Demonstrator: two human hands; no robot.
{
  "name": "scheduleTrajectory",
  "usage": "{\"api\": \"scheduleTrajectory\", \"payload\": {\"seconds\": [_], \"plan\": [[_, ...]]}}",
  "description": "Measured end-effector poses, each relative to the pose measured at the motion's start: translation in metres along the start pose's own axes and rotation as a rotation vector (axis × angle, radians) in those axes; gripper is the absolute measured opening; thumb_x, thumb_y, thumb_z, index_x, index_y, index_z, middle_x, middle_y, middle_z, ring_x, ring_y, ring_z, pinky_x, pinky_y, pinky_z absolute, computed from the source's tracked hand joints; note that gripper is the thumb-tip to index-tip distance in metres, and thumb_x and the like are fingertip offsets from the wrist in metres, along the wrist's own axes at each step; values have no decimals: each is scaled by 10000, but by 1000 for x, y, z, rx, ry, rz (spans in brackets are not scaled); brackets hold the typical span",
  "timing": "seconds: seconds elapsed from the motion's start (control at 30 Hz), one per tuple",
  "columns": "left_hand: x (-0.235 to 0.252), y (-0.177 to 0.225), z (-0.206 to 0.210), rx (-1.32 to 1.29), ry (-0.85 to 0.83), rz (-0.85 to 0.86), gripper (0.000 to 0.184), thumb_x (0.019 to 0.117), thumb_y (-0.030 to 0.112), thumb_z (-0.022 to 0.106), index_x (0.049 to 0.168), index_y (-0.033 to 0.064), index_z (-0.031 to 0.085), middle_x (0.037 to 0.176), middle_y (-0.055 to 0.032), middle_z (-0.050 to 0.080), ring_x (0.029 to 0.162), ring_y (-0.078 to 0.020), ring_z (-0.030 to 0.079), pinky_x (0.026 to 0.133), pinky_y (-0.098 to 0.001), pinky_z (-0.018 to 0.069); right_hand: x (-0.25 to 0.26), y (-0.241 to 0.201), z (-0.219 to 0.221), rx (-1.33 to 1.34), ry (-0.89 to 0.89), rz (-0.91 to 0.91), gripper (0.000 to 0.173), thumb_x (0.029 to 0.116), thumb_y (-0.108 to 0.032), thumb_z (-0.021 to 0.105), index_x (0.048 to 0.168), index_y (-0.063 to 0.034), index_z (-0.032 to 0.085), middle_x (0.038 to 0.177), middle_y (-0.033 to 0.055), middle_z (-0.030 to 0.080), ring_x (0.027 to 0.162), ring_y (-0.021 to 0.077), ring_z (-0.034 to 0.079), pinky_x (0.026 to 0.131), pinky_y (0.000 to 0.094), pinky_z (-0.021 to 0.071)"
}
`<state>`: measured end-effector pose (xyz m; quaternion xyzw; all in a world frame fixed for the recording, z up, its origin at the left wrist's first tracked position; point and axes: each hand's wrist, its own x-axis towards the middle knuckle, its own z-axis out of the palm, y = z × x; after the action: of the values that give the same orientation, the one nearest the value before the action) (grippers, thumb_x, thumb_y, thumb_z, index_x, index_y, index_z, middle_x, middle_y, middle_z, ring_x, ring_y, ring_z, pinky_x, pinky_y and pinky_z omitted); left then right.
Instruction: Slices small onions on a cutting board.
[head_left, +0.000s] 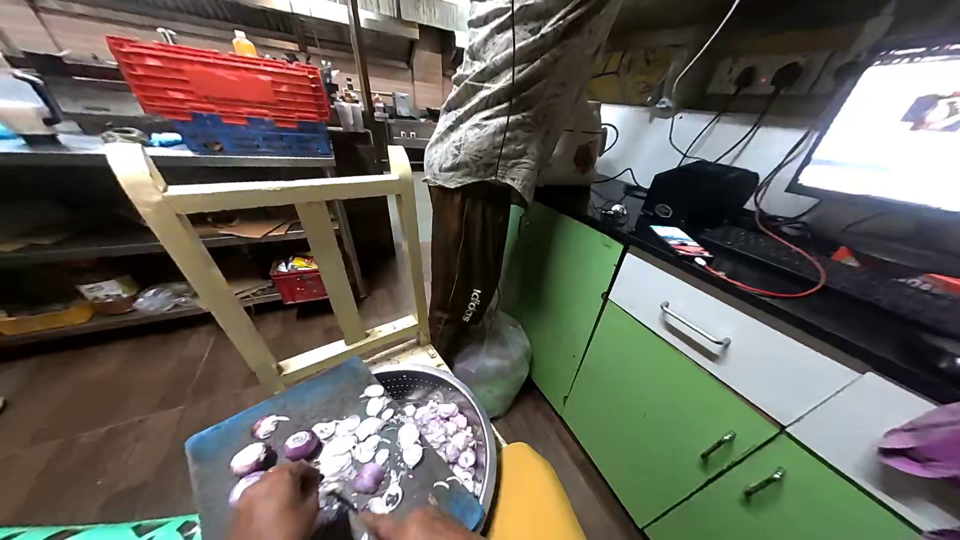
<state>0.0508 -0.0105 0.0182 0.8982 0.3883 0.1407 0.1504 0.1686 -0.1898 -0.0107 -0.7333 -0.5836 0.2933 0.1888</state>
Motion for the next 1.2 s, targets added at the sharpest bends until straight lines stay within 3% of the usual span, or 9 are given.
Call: {"api": "scheduleTrajectory", "payload": {"seconds": [0.1, 0.2, 0.37, 0.43, 0.6, 0.73, 0.93, 1.07, 1.2], "plan": [[4, -32, -20, -10, 49, -51, 188, 961, 141, 683, 1007, -28, 752, 999, -278, 727, 987, -479, 700, 902, -695, 521, 12, 9, -20, 21, 54, 155, 640, 999, -188, 583, 1603, -267, 389, 1041, 229, 725, 970, 422, 713, 849, 636, 561], [4, -61, -37, -28, -20, -180, 288, 978, 177, 704, 1166, -41, 720, 1138, -284, 711, 1127, -477, 666, 1016, -681, 486, 4, 20, -35, 6, 93, 304, 669, 987, -212, 571, 1618, -288, 361, 1112, 220, 722, 1022, 403, 710, 900, 614, 555], [14, -85, -33, -116, -47, -373, 482, 905, 240, 808, 1313, 22, 676, 1291, -245, 675, 1217, -426, 642, 1054, -636, 495, -27, 21, -20, -60, 96, 207, 665, 1008, -270, 580, 1628, -295, 339, 1069, 173, 740, 946, 357, 726, 883, 572, 570], [22, -87, -23, -166, -55, -371, 514, 879, 281, 837, 1298, 25, 684, 1284, -246, 676, 1219, -434, 636, 1052, -649, 492, -34, 17, -13, -80, -7, 230, 714, 998, -276, 609, 1641, -312, 301, 1021, 192, 736, 926, 383, 721, 872, 589, 562], [33, -72, -12, -31, -77, -354, 330, 878, 230, 812, 1075, -23, 733, 1121, -254, 714, 1123, -422, 683, 989, -622, 539, -32, 15, -10, -112, 43, 218, 714, 984, -265, 614, 1631, -333, 319, 976, 169, 739, 887, 366, 723, 840, 566, 572], [24, -52, -10, -12, -196, -305, 346, 835, 185, 835, 1123, 18, 739, 1120, -216, 729, 1097, -401, 694, 962, -616, 555, -26, 17, -11, -135, 7, 241, 744, 969, -243, 613, 1636, -346, 299, 991, 176, 735, 911, 375, 719, 851, 576, 567], [-5, 10, 19, -121, -343, -42, 251, 913, 226, 761, 1059, 23, 761, 1094, -184, 735, 1077, -344, 701, 977, -556, 560, -16, 14, -8, -132, 7, 231, 715, 978, -223, 583, 1631, -331, 314, 983, 181, 731, 922, 388, 718, 840, 593, 567], [2, 29, 24, -48, -376, -63, 189, 929, 196, 729, 965, 11, 752, 1036, -185, 733, 1027, -348, 712, 925, -553, 580, -19, 2, -16, -170, 54, 159, 675, 985, -200, 544, 1619, -329, 350, 960, 167, 733, 908, 382, 718, 819, 592, 570], [8, 39, 19, 56, -449, -88, 180, 923, 166, 721, 998, 4, 740, 1072, -204, 725, 1037, -375, 709, 901, -582, 581, -7, -8, -12, -206, 3, 163, 649, 1013, -170, 510, 1621, -326, 345, 1020, 194, 726, 969, 407, 711, 831, 605, 562]]}}
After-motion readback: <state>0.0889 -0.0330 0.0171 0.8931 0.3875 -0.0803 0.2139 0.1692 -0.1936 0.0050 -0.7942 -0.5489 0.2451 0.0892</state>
